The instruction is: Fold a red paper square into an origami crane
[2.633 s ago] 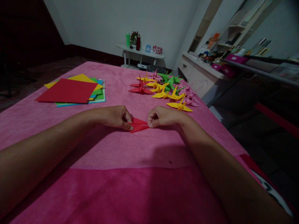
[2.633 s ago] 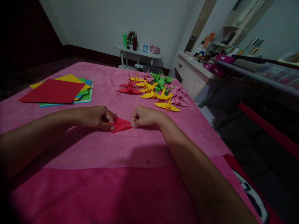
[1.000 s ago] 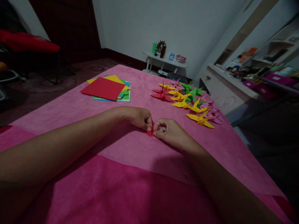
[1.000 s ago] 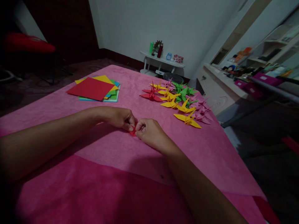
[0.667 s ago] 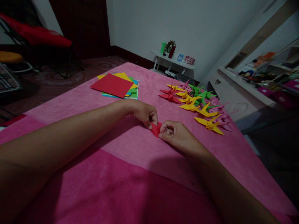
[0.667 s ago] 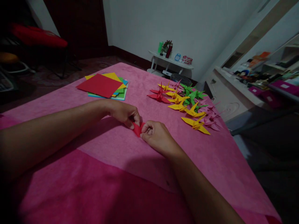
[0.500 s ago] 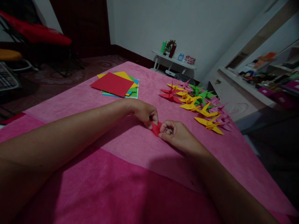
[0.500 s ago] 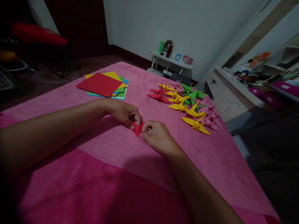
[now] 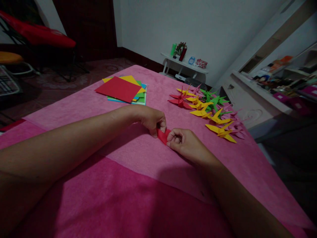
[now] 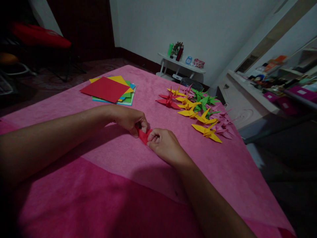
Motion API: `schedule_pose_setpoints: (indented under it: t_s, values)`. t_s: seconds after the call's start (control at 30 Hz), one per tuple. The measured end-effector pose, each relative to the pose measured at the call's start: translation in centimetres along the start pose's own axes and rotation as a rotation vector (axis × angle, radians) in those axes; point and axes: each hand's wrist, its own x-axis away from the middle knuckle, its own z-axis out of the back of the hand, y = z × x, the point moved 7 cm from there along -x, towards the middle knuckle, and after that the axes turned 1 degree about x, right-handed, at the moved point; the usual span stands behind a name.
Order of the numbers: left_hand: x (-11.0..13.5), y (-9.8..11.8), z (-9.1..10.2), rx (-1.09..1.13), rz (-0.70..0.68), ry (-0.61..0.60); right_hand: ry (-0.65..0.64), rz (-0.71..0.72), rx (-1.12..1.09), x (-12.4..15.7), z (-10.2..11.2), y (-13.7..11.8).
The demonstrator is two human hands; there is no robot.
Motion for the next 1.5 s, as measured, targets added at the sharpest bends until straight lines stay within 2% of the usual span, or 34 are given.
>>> schedule_pose_setpoints:
  t_s: [0.13,0.37,0.77,1.13,1.3,1.5]
  values:
    - [0.3,-0.6,0.5,0.000,0.057,0.029,-0.007,0.020,0.035,0.0,-0.1,0.1]
    - [1.0,-1.0,1.2,0.027,0.079,0.057,-0.024,0.028,0.028,0.0,-0.2,0.1]
    - [1.3,-2.5,2.1,0.019,0.086,0.004,-0.041,0.026,0.003,0.1,-0.4,0.2]
    - [1.3,-2.0,1.6,0.072,0.061,0.013,-0.051,0.036,0.002,0.0,-0.6,0.0]
    - [1.2,-1.9,1.4,0.042,0.086,0.069,-0.060,0.041,-0.006,0.0,-0.7,-0.1]
    - [0.9,-1.9,1.4,0.000,0.108,0.062,-0.056,0.036,0.008,-0.1,-0.6,-0.2]
